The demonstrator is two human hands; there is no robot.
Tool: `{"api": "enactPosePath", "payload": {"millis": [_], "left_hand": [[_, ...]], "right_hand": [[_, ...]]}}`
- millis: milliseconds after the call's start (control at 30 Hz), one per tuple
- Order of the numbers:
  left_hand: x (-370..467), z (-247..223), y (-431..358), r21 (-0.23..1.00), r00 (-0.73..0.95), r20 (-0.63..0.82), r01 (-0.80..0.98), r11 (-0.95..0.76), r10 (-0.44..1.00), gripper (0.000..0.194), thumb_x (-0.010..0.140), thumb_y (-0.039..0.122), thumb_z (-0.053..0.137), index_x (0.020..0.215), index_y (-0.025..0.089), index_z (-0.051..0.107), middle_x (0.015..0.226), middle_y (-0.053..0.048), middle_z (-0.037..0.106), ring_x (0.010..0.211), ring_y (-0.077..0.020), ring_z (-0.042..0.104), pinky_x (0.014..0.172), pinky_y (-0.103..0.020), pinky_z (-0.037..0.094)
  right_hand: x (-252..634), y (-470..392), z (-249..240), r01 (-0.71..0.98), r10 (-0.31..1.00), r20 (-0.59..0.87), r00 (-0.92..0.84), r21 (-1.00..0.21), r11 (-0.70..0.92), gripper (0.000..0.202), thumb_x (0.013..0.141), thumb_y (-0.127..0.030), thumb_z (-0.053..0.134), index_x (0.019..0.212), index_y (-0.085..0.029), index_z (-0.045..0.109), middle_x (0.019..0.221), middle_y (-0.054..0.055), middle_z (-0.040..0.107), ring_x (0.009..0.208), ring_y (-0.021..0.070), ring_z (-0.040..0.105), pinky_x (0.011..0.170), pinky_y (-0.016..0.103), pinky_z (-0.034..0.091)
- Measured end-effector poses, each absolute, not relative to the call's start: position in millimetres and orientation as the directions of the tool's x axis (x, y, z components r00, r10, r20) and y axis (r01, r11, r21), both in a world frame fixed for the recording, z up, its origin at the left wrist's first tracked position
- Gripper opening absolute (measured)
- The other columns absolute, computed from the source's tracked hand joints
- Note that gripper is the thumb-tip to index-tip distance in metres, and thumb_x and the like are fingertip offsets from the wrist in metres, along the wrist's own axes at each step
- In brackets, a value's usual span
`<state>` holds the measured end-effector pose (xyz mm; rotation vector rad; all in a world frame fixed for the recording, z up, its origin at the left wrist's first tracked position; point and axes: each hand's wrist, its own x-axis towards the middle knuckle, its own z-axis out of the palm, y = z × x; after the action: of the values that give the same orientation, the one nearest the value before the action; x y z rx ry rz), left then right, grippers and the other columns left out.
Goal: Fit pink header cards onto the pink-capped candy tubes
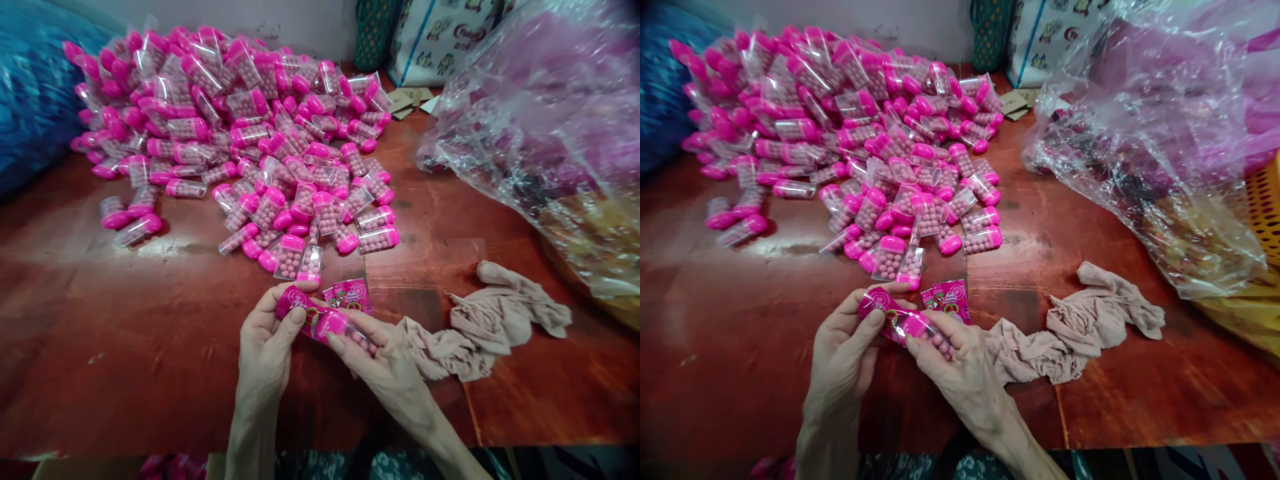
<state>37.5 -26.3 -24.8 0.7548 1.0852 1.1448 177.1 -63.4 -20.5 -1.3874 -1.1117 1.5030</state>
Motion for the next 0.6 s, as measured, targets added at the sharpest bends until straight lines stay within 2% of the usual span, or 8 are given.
{"api": "enactPosePath", "payload": {"millis": [167, 233, 333, 400, 500, 600], "left_hand": [[53.3, -27.1, -29.1, 0.887, -0.097, -0.273, -0.411, 0.211, 0.957, 0.060, 0.062, 0.008, 0.074, 0.115, 0.024, 0.050, 0.118, -0.008, 0.060, 0.093, -0.0224, 0.064, 0.082, -0.036, 0.051], [56.9, -29.1, -29.9, 0.853, -0.063, -0.318, -0.454, 0.256, 0.946, 0.055, 0.062, 0.010, 0.074, 0.112, 0.021, 0.054, 0.111, -0.009, 0.064, 0.092, -0.0233, 0.065, 0.083, -0.038, 0.050], [57.5, -31.5, -30.8, 0.801, 0.056, -0.373, -0.485, 0.352, 0.926, 0.032, 0.062, 0.017, 0.074, 0.093, 0.014, 0.065, 0.093, -0.009, 0.070, 0.089, -0.0254, 0.065, 0.084, -0.039, 0.049], [56.2, -31.5, -31.1, 0.787, 0.115, -0.372, -0.487, 0.378, 0.921, 0.022, 0.061, 0.022, 0.076, 0.080, 0.013, 0.069, 0.089, -0.010, 0.070, 0.091, -0.0265, 0.064, 0.083, -0.038, 0.049], [53.8, -29.7, -31.2, 0.791, 0.162, -0.338, -0.484, 0.373, 0.927, 0.020, 0.058, 0.027, 0.078, 0.070, 0.013, 0.070, 0.091, -0.010, 0.069, 0.092, -0.0274, 0.062, 0.079, -0.035, 0.050], [51.8, -28.2, -31.1, 0.776, 0.213, -0.337, -0.489, 0.399, 0.917, 0.023, 0.058, 0.032, 0.078, 0.069, 0.014, 0.071, 0.093, -0.010, 0.068, 0.093, -0.0277, 0.061, 0.079, -0.035, 0.050]], "right_hand": [[175.1, -64.2, -21.2, 0.118, 0.977, -0.212, 0.022, -0.970, -0.213, 0.018, 0.085, -0.033, 0.056, 0.094, -0.020, 0.063, 0.058, -0.005, 0.046, 0.050, 0.0076, 0.039, 0.045, 0.018, 0.032], [175.3, -65.0, -20.9, 0.169, 0.980, -0.195, 0.032, -0.966, -0.198, 0.016, 0.084, -0.033, 0.056, 0.087, -0.018, 0.061, 0.057, -0.006, 0.046, 0.048, 0.0074, 0.040, 0.046, 0.019, 0.032], [175.9, -67.0, -20.4, 0.233, 0.981, -0.192, 0.017, -0.954, -0.191, 0.018, 0.085, -0.034, 0.055, 0.081, -0.017, 0.058, 0.058, -0.005, 0.047, 0.048, 0.0076, 0.043, 0.047, 0.019, 0.034], [175.9, -68.6, -21.0, 0.281, 0.989, -0.150, 0.003, -0.949, -0.144, 0.019, 0.086, -0.034, 0.054, 0.079, -0.017, 0.056, 0.058, -0.005, 0.047, 0.047, 0.0075, 0.043, 0.046, 0.020, 0.033], [174.4, -71.2, -24.0, 0.354, 1.000, -0.014, -0.023, -0.935, -0.005, 0.017, 0.087, -0.033, 0.053, 0.080, -0.018, 0.054, 0.058, -0.005, 0.047, 0.048, 0.0083, 0.044, 0.048, 0.020, 0.035], [171.1, -73.8, -27.6, 0.411, 0.996, 0.085, -0.042, -0.907, 0.094, 0.014, 0.089, -0.031, 0.050, 0.086, -0.018, 0.053, 0.064, -0.002, 0.054, 0.054, 0.0107, 0.050, 0.053, 0.021, 0.039]]}}
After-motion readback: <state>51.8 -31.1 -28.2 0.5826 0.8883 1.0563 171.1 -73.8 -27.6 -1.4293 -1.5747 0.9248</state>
